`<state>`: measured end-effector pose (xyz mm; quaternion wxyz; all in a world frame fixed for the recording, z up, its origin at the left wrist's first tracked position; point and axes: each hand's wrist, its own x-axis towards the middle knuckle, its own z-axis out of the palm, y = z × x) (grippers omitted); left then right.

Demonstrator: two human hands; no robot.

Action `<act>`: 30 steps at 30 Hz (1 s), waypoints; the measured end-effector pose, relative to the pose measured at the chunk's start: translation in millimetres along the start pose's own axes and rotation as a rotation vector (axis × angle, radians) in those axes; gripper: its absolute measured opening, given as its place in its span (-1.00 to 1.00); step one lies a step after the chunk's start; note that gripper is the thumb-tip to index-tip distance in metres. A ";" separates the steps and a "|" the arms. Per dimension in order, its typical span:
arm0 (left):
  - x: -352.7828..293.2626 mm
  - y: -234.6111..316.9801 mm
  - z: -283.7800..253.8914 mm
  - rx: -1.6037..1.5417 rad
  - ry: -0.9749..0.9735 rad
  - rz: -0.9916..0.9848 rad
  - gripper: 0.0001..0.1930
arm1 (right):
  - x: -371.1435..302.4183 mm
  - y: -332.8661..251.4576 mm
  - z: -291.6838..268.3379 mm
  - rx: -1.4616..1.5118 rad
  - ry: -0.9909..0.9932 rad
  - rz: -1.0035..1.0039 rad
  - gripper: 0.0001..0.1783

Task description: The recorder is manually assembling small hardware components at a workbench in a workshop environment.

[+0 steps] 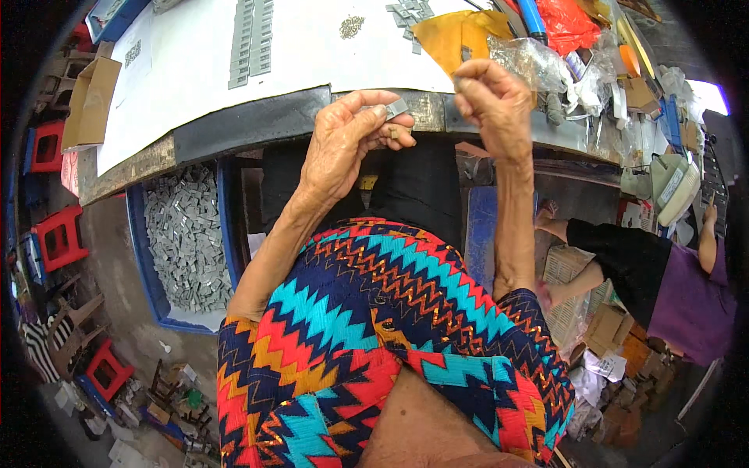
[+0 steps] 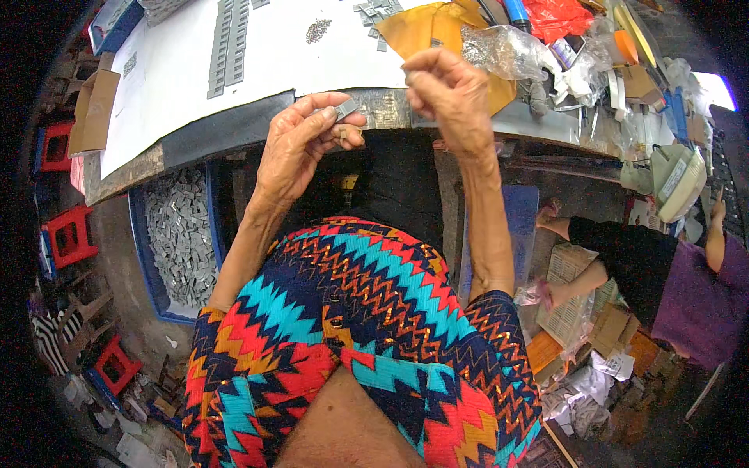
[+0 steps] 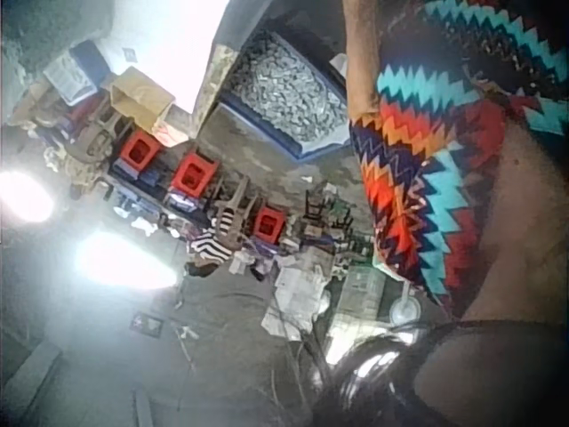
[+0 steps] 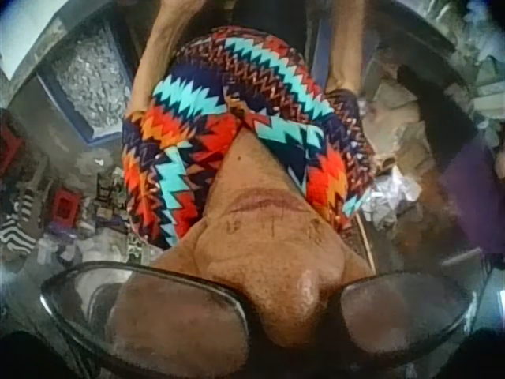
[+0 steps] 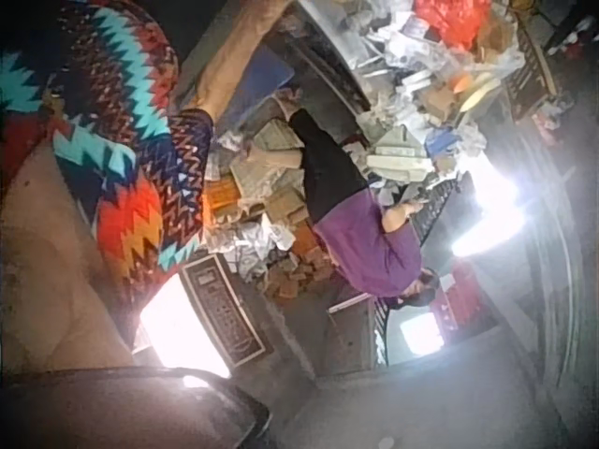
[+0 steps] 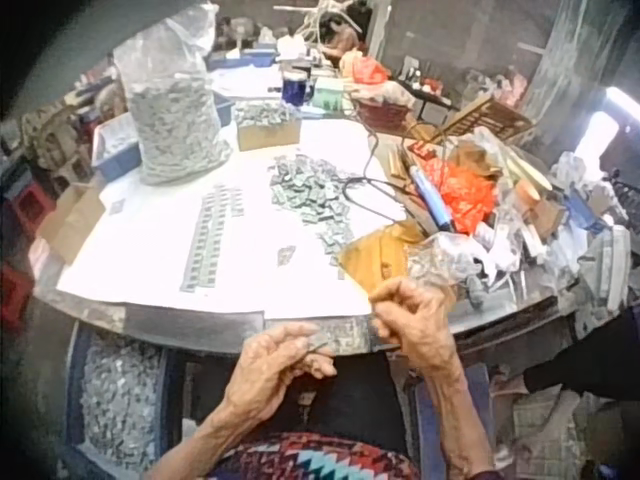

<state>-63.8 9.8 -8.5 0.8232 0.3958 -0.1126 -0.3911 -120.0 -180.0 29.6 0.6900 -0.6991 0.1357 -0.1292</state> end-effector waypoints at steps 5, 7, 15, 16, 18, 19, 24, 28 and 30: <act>1.8 -1.7 3.2 0.027 -0.026 -0.023 -0.72 | -17.6 7.8 19.2 0.051 -0.106 0.081 -0.90; 3.2 -4.0 3.3 0.038 -0.024 -0.025 -0.72 | -21.2 8.3 27.2 0.093 -0.122 0.090 -0.90; 2.6 0.4 12.9 0.284 -0.036 -0.007 -0.69 | -19.8 13.6 25.7 0.059 -0.117 0.047 -0.89; 3.1 0.6 12.9 0.284 -0.037 -0.007 -0.69 | -19.4 14.5 25.6 0.065 -0.112 0.046 -0.89; 4.6 1.2 12.3 0.337 -0.042 -0.010 -0.70 | -18.8 15.6 25.4 0.070 -0.106 0.045 -0.89; 5.0 1.5 12.1 0.337 -0.043 -0.011 -0.70 | -18.6 15.9 25.2 0.090 -0.116 0.054 -0.89; 7.6 0.3 10.2 0.343 -0.026 -0.002 -0.80 | -19.9 14.2 27.5 0.140 -0.109 0.069 -0.89; 9.3 0.1 7.2 0.256 -0.029 0.005 -0.81 | -21.4 12.9 28.5 0.257 -0.105 0.061 -0.89; 7.9 2.0 8.6 0.192 -0.018 0.036 -0.82 | -23.5 11.4 28.4 0.288 -0.099 0.059 -0.89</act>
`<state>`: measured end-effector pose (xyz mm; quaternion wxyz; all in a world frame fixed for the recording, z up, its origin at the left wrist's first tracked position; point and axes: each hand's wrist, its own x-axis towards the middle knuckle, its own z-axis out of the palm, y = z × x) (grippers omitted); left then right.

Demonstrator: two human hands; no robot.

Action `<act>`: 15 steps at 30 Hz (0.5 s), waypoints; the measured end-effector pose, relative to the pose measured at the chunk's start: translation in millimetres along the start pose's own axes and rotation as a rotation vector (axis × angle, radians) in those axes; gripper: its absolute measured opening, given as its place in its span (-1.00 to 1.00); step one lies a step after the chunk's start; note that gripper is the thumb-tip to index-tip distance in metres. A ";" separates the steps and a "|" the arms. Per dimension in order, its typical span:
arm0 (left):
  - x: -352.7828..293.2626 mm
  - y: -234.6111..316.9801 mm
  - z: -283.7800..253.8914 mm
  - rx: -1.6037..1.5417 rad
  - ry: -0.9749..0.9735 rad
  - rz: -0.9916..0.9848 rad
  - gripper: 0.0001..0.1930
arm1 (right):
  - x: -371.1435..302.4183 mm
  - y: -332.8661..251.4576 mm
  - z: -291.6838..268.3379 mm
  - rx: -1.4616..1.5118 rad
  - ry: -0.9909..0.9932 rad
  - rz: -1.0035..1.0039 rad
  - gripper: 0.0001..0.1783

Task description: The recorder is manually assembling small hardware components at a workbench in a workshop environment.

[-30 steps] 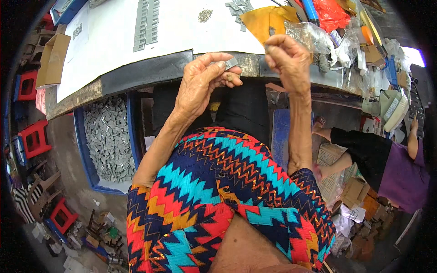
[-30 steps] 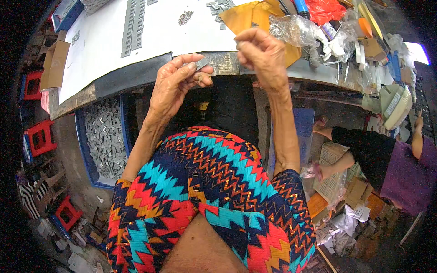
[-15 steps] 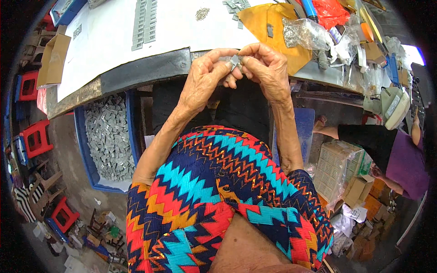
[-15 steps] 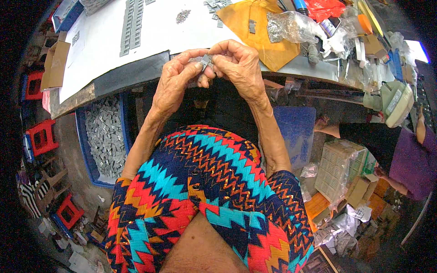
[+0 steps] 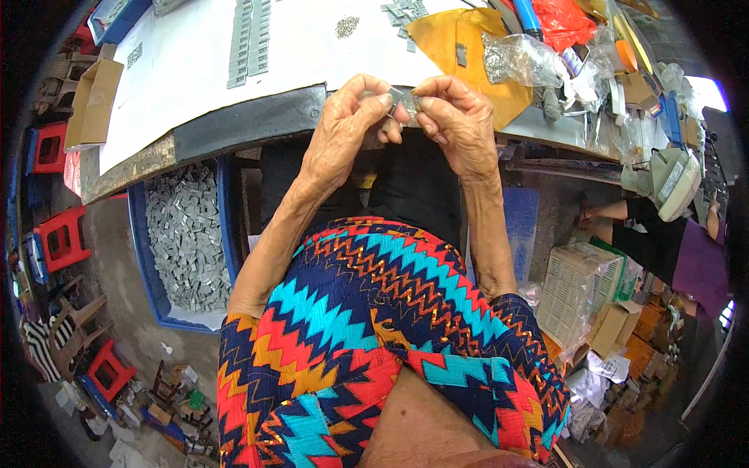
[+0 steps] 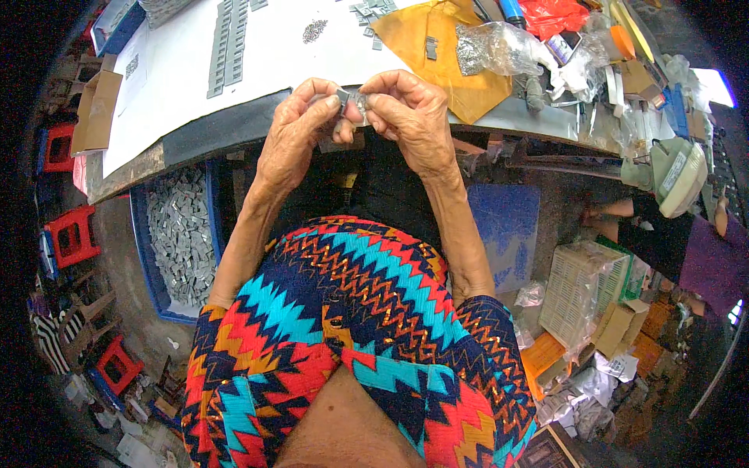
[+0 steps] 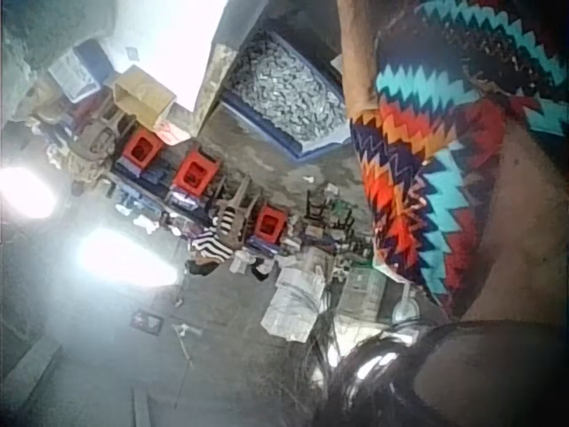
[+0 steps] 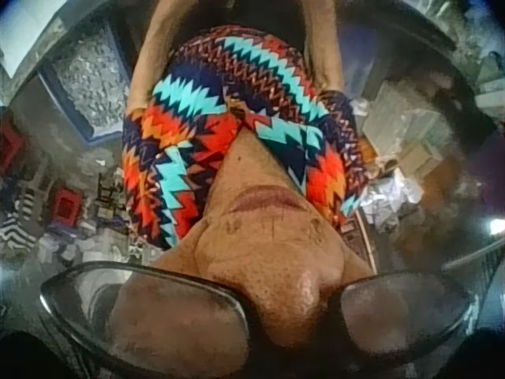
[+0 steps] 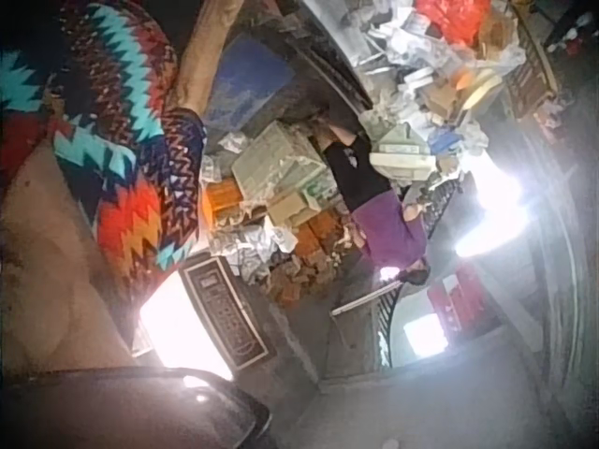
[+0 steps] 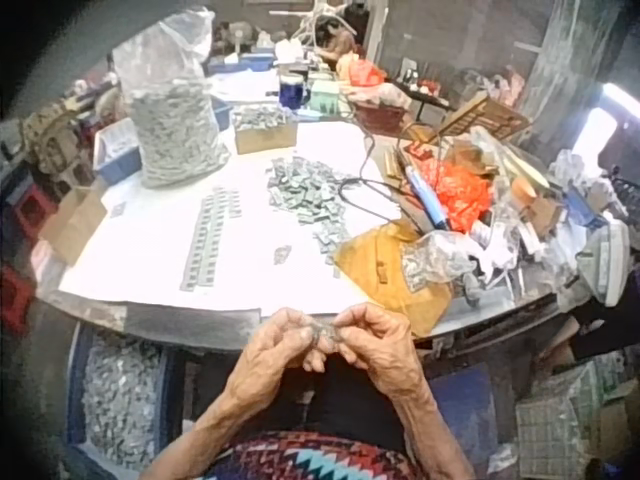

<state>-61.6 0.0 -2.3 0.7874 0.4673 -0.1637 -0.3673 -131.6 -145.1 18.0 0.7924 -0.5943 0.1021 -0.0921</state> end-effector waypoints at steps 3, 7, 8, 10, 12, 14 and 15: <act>0.0 3.0 0.0 0.083 0.009 0.061 -0.85 | -3.7 -1.0 -1.2 0.064 -0.003 -0.020 -0.88; -3.7 9.5 8.2 0.039 0.061 -0.015 -0.87 | -8.4 -3.0 -0.1 0.102 0.001 -0.017 -0.88; -2.7 7.9 6.6 -0.011 0.047 -0.031 -0.87 | -9.4 -3.6 1.0 0.118 0.007 -0.015 -0.88; -1.2 6.7 6.9 -0.061 0.032 -0.047 -0.88 | -11.4 -4.0 2.2 0.117 -0.002 -0.008 -0.88; -0.2 5.9 9.5 -0.110 0.009 -0.049 -0.89 | -11.9 -3.3 1.9 0.115 -0.010 0.001 -0.87; -0.1 5.8 8.9 -0.107 -0.009 -0.058 -0.89 | -11.7 -1.1 0.3 0.112 -0.022 0.000 -0.87; 0.1 5.5 8.3 -0.103 -0.024 -0.066 -0.89 | -11.8 -1.0 0.2 0.113 -0.022 0.000 -0.87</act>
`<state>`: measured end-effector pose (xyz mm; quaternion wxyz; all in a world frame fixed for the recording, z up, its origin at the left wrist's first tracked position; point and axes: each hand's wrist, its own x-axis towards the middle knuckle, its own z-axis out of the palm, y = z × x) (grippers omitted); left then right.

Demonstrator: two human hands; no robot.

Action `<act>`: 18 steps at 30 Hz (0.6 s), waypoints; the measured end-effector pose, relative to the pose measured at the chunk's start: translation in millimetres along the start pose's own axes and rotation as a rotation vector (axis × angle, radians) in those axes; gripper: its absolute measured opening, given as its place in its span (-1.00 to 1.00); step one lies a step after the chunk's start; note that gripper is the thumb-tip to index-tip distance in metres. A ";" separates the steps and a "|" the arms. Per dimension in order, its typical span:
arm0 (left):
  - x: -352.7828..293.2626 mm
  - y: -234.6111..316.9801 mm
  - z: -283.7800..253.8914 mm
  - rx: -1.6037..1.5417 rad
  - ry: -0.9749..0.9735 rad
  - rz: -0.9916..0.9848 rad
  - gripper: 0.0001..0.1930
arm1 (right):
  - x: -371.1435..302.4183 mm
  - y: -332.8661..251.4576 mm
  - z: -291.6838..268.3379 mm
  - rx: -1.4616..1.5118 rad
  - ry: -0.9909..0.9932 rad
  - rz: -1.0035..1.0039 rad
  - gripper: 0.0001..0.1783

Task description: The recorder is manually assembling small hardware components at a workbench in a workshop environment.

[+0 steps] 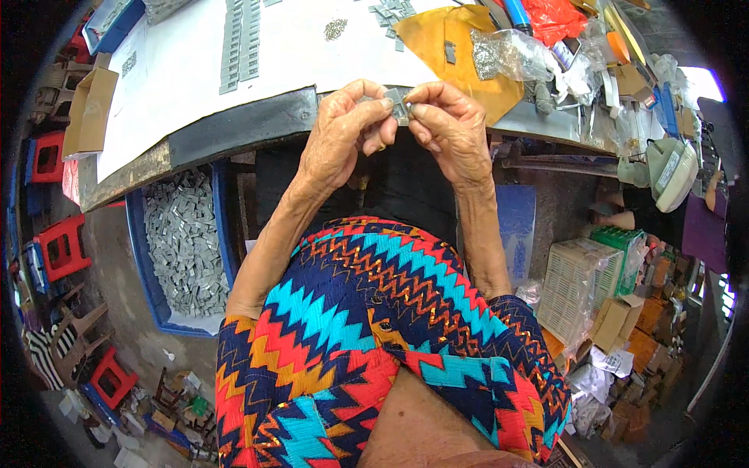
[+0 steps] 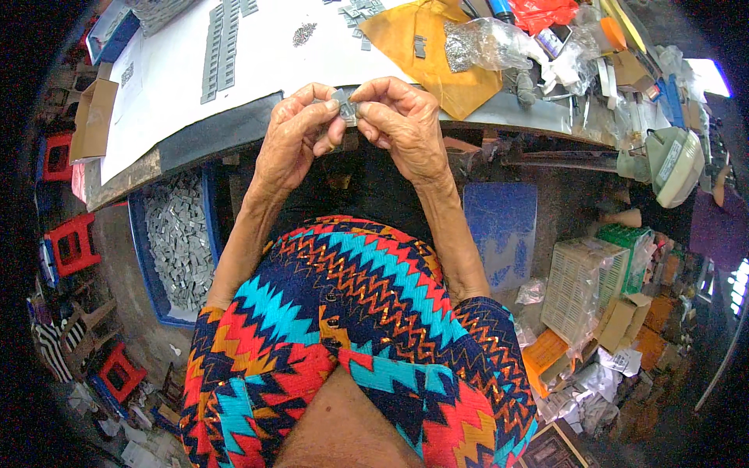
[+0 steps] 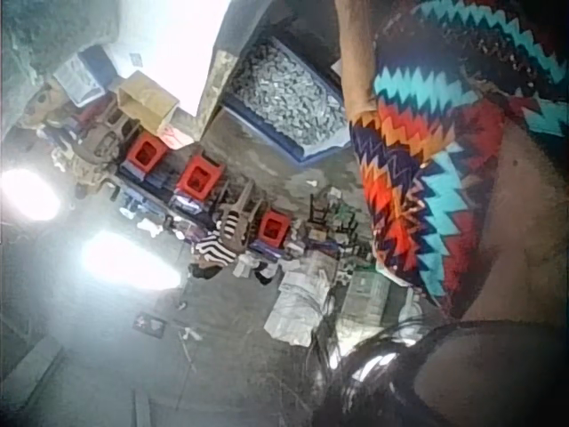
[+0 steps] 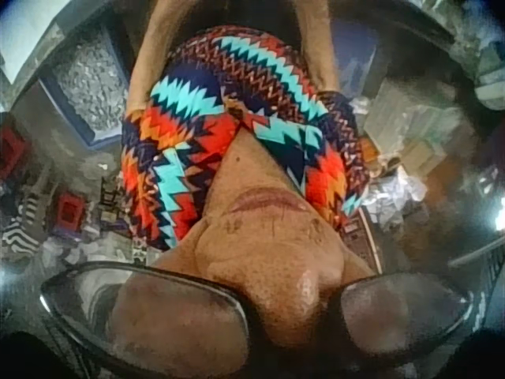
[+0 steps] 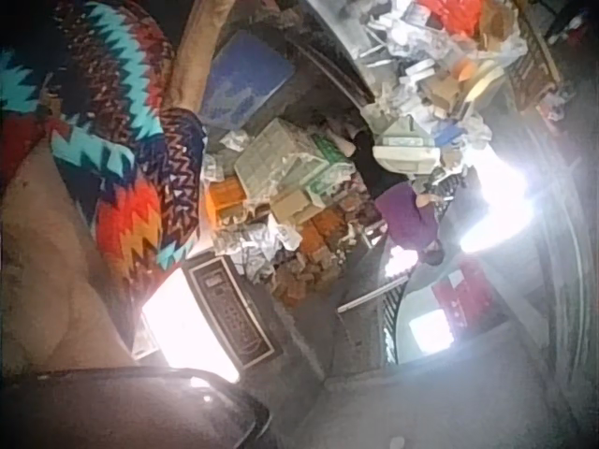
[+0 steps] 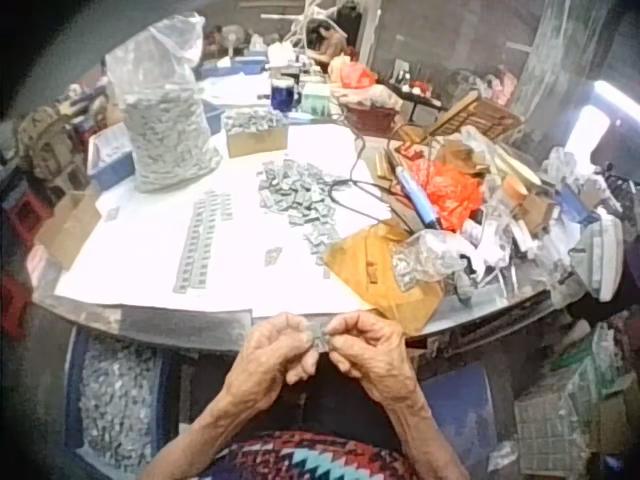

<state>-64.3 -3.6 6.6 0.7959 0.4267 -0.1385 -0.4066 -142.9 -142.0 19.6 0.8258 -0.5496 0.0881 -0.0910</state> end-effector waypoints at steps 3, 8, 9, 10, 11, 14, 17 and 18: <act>-0.1 2.0 2.1 0.066 0.014 -0.013 -0.89 | -0.5 -0.2 -1.0 -0.037 0.006 0.007 -0.87; 1.1 -1.1 2.0 0.055 -0.014 -0.010 -0.87 | -0.1 -2.6 -5.5 -0.108 -0.030 0.036 -0.85; 1.3 -1.8 1.8 0.054 -0.032 -0.007 -0.86 | -0.3 -2.7 -5.5 -0.108 -0.030 0.035 -0.85; 1.6 -3.0 1.1 0.054 -0.032 -0.006 -0.86 | -0.4 -2.9 -5.4 -0.118 -0.032 0.039 -0.86; 1.9 -4.4 0.2 0.047 -0.047 -0.002 -0.84 | -0.4 -3.0 -5.2 -0.129 -0.033 0.042 -0.86; 1.8 -3.4 1.9 0.041 -0.071 0.003 -0.81 | -0.8 -4.1 -5.4 -0.183 -0.019 0.034 -0.86; 0.6 -3.1 2.0 0.087 -0.069 0.015 -0.79 | -3.4 -1.6 -3.2 -0.273 -0.003 0.028 -0.87; 0.1 -3.5 1.5 0.130 -0.062 0.023 -0.79 | -3.2 -0.3 -3.3 -0.274 -0.005 0.028 -0.87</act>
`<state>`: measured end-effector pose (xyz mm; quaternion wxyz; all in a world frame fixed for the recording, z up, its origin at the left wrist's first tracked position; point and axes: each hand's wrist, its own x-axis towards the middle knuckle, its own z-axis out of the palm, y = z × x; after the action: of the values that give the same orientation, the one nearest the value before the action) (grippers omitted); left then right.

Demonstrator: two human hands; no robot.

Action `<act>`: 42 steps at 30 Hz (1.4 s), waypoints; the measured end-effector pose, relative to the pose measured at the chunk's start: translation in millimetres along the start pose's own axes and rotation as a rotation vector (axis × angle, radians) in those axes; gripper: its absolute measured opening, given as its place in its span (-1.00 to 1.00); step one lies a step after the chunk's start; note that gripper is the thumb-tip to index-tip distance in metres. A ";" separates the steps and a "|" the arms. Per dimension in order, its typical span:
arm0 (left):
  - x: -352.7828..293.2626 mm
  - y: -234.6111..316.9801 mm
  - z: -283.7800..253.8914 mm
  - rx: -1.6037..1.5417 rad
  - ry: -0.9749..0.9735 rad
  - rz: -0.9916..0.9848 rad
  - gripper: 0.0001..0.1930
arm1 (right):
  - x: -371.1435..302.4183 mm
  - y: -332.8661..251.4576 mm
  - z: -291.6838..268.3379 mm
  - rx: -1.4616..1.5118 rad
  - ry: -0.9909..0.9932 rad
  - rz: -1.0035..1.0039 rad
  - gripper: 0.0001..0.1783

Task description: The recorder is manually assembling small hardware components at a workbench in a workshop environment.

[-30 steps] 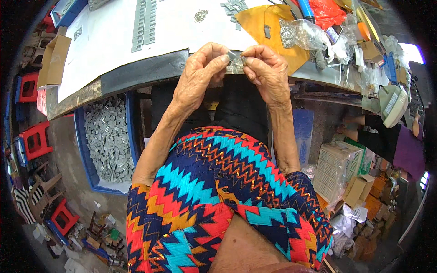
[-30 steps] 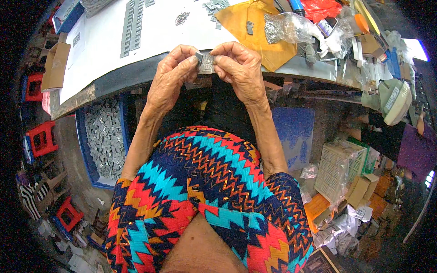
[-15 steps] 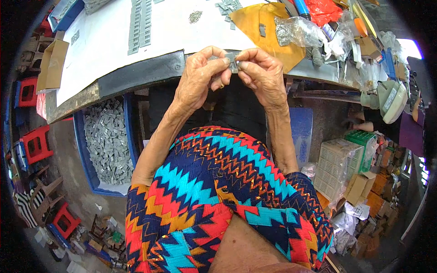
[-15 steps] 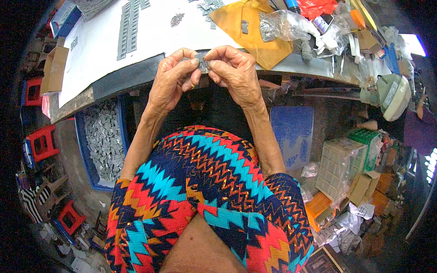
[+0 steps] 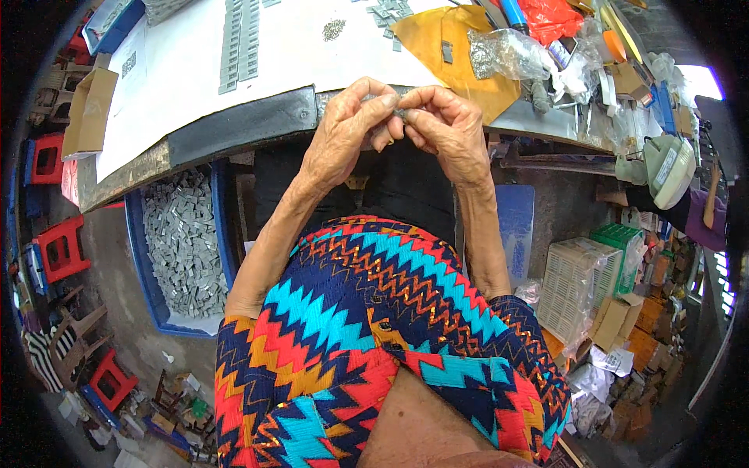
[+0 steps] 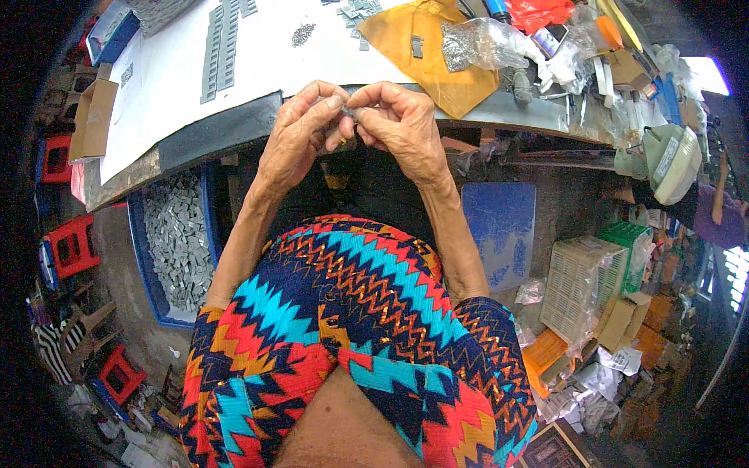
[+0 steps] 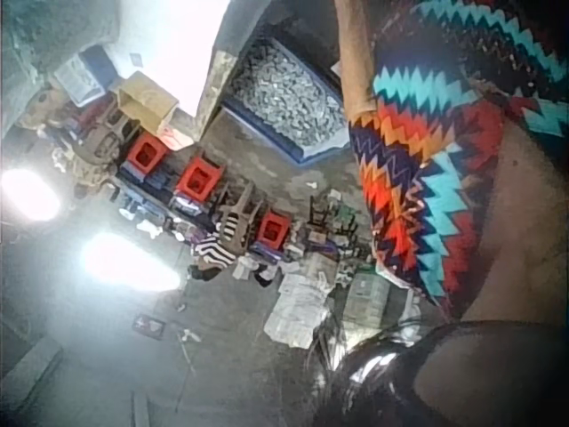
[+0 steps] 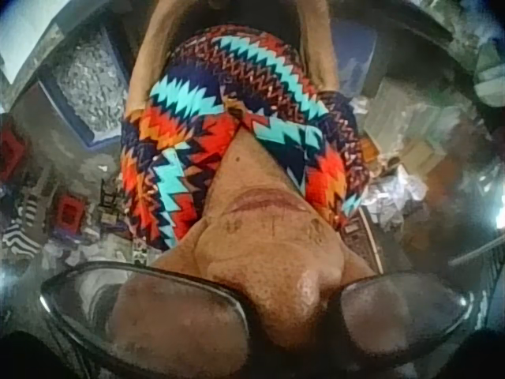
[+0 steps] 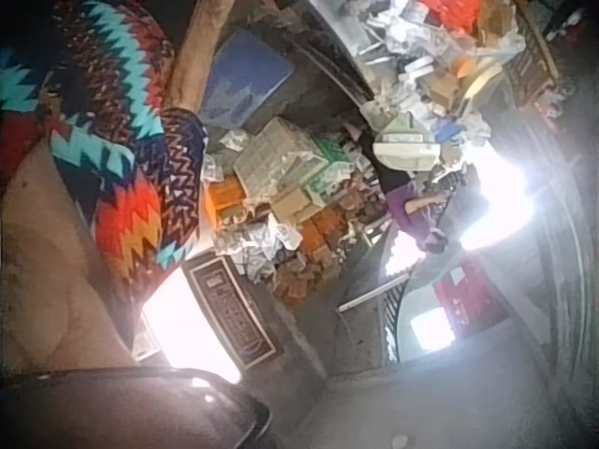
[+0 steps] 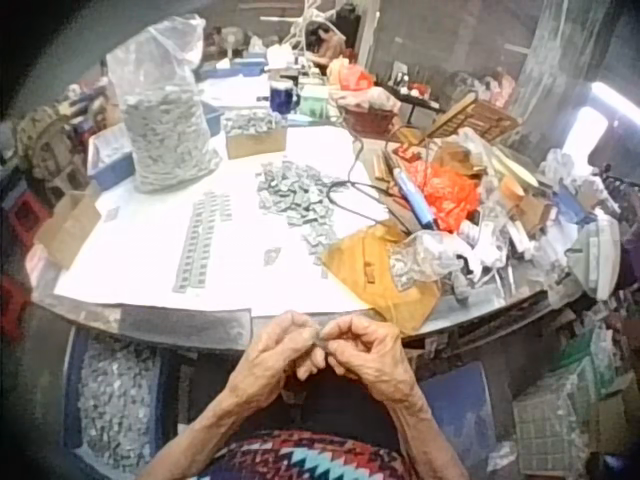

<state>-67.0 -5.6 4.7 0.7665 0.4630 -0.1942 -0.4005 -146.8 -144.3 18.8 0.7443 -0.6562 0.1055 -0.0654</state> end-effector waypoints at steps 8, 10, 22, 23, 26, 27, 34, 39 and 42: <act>-2.8 -8.3 -3.2 0.146 0.068 0.089 -0.80 | 0.0 7.4 0.5 0.102 0.064 -0.054 -0.88; -3.7 -7.0 -3.7 0.137 0.069 0.093 -0.81 | -0.6 6.1 0.4 0.080 0.062 -0.039 -0.88; -4.7 -6.8 -2.4 0.351 0.110 0.106 -0.84 | 1.3 6.6 2.6 -0.022 0.051 0.032 -0.87; -5.1 -6.5 -1.8 0.349 0.119 0.098 -0.85 | 1.4 6.4 2.7 -0.017 0.045 0.036 -0.87; -4.7 -8.2 -2.3 0.346 0.121 0.097 -0.85 | 2.0 9.9 1.5 -0.040 0.057 0.054 -0.88; -4.6 -9.1 -2.6 0.347 0.112 0.104 -0.86 | 2.1 9.9 1.5 -0.040 0.057 0.054 -0.88; -4.1 -14.4 -4.0 0.305 0.118 0.088 -0.85 | 2.3 9.3 2.3 -0.077 0.054 0.080 -0.88; -1.5 -20.4 -6.0 0.179 0.088 0.025 -0.84 | 2.7 12.5 0.5 -0.059 0.055 0.066 -0.89; -2.0 -21.7 -4.7 0.181 0.076 -0.006 -0.84 | 2.6 14.0 -1.7 -0.054 0.049 0.078 -0.92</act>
<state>-74.4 -6.8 -16.2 0.7272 0.5458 -0.1990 -0.3655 -145.3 -144.7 4.5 0.7255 -0.6696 0.1509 -0.0496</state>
